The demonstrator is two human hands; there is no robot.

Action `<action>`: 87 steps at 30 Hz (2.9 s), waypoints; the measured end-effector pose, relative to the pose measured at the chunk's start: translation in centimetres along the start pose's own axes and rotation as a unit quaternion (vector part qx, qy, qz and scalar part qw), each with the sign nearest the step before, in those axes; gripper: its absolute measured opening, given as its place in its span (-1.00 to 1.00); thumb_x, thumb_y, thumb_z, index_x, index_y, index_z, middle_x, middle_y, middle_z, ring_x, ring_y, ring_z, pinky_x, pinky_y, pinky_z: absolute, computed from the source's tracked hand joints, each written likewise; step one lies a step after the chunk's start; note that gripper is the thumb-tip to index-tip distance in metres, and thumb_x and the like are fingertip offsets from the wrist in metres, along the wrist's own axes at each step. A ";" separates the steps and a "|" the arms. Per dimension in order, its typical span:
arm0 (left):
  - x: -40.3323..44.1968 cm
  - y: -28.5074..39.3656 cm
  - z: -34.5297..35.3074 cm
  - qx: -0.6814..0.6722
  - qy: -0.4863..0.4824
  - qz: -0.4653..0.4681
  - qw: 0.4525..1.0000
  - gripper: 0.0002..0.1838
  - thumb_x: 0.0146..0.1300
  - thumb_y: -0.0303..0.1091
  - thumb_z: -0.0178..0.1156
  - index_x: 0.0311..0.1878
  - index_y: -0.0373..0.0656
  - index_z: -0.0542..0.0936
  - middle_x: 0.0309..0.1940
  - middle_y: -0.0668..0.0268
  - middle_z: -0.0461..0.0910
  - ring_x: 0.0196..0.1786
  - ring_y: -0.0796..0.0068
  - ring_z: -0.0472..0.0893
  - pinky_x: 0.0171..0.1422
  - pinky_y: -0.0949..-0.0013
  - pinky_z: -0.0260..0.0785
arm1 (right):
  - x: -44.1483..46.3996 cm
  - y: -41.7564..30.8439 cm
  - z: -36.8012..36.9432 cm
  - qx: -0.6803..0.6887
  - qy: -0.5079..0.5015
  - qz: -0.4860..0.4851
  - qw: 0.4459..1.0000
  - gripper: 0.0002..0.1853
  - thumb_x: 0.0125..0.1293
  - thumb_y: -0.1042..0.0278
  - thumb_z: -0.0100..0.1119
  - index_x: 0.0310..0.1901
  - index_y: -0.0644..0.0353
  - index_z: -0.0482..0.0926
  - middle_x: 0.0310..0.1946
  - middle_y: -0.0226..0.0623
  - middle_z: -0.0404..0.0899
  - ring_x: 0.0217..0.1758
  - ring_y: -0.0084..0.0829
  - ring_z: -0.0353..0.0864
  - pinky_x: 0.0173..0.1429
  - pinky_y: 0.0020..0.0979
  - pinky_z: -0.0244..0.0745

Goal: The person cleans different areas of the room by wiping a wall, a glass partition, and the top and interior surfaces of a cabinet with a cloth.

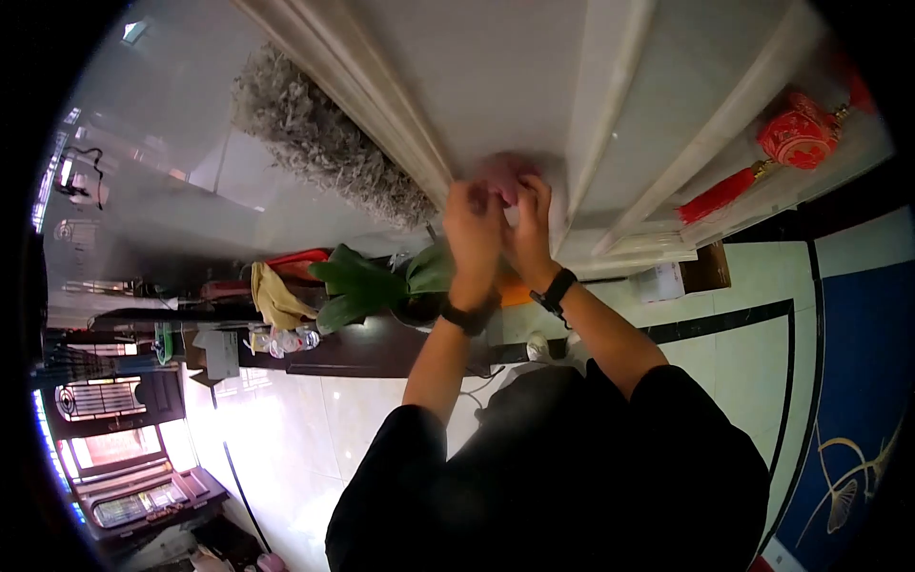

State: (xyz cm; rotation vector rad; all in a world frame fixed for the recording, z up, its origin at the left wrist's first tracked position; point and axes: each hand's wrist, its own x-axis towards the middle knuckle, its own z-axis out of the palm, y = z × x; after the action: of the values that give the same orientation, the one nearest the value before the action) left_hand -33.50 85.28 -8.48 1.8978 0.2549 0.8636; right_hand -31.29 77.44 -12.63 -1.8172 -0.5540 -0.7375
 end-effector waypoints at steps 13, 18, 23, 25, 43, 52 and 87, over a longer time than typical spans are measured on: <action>2.1 4.7 2.1 -0.024 0.052 0.076 0.995 -0.79 0.08 -0.52 0.32 -0.19 -0.19 0.58 -0.35 0.21 0.60 -0.40 0.30 0.65 -0.28 0.33 0.52 | 3.0 1.1 -0.7 0.041 0.087 -0.021 0.995 -0.44 0.10 0.55 0.37 0.18 0.26 0.43 0.23 -0.04 0.29 0.28 -0.03 0.33 0.24 -0.22 0.39; 0.3 2.3 2.9 -0.013 0.039 0.032 0.999 -0.80 0.06 -0.54 0.30 -0.21 -0.22 0.58 -0.36 0.16 0.62 -0.41 0.29 0.65 -0.28 0.30 0.54 | 1.7 1.2 -1.6 0.016 0.041 -0.032 0.999 -0.47 0.16 0.51 0.34 0.18 0.23 0.40 0.21 -0.12 0.29 0.26 -0.12 0.35 0.28 -0.24 0.36; -3.6 -1.9 3.5 -0.003 -0.017 -0.158 0.987 -0.71 0.14 -0.46 0.30 -0.06 -0.27 0.55 -0.31 0.10 0.65 -0.27 0.20 0.67 -0.14 0.26 0.51 | -2.8 2.8 -2.5 0.010 -0.088 0.062 0.994 -0.57 0.15 0.50 0.27 0.08 0.21 0.45 0.09 -0.06 0.35 0.19 -0.02 0.38 0.16 -0.17 0.41; -6.8 -4.0 3.2 -0.016 -0.038 -0.241 0.970 -0.73 0.15 -0.44 0.29 -0.11 -0.31 0.53 -0.31 0.07 0.65 -0.26 0.24 0.68 -0.14 0.29 0.50 | -6.2 4.4 -4.0 0.009 -0.187 0.121 0.975 -0.59 0.14 0.51 0.26 0.06 0.22 0.46 0.11 -0.04 0.33 0.20 0.00 0.37 0.17 -0.17 0.41; -25.0 -18.1 -10.9 -0.082 -0.377 -0.265 0.884 -0.39 0.05 -0.41 0.45 0.16 -0.27 0.42 -0.05 0.09 0.57 -0.02 0.22 0.62 0.01 0.29 0.53 | -26.1 -0.2 -6.4 -0.051 -0.400 0.194 0.894 -0.64 0.03 0.54 0.29 -0.07 0.18 0.57 0.00 -0.25 0.53 -0.07 -0.16 0.61 -0.04 -0.28 0.58; -30.2 -33.6 -24.8 0.157 -0.480 -0.120 0.855 -0.35 0.03 -0.35 0.40 0.25 -0.14 0.44 0.04 0.12 0.55 0.04 0.05 0.57 0.06 0.14 0.48 | -43.4 -3.9 9.3 -0.052 -0.444 0.222 0.867 -0.53 0.18 0.41 0.21 0.17 0.17 0.46 0.19 -0.18 0.49 0.19 -0.14 0.52 0.20 -0.24 0.50; -40.6 -44.2 -25.6 0.220 -0.444 -0.079 0.865 -0.58 -0.06 -0.50 0.27 -0.03 -0.12 0.62 -0.14 0.18 0.55 0.00 0.07 0.51 0.03 0.11 0.43 | -56.6 -1.2 13.5 -0.085 -0.284 0.278 0.914 -0.47 -0.04 0.76 0.18 0.06 0.23 0.59 -0.02 -0.18 0.60 0.00 -0.11 0.55 0.09 -0.24 0.53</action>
State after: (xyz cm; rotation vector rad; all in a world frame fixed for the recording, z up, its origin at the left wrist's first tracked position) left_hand -71.52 103.57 -58.26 2.4493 0.0277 -0.2668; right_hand -68.85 88.89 -55.55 -2.2167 -0.3074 0.1490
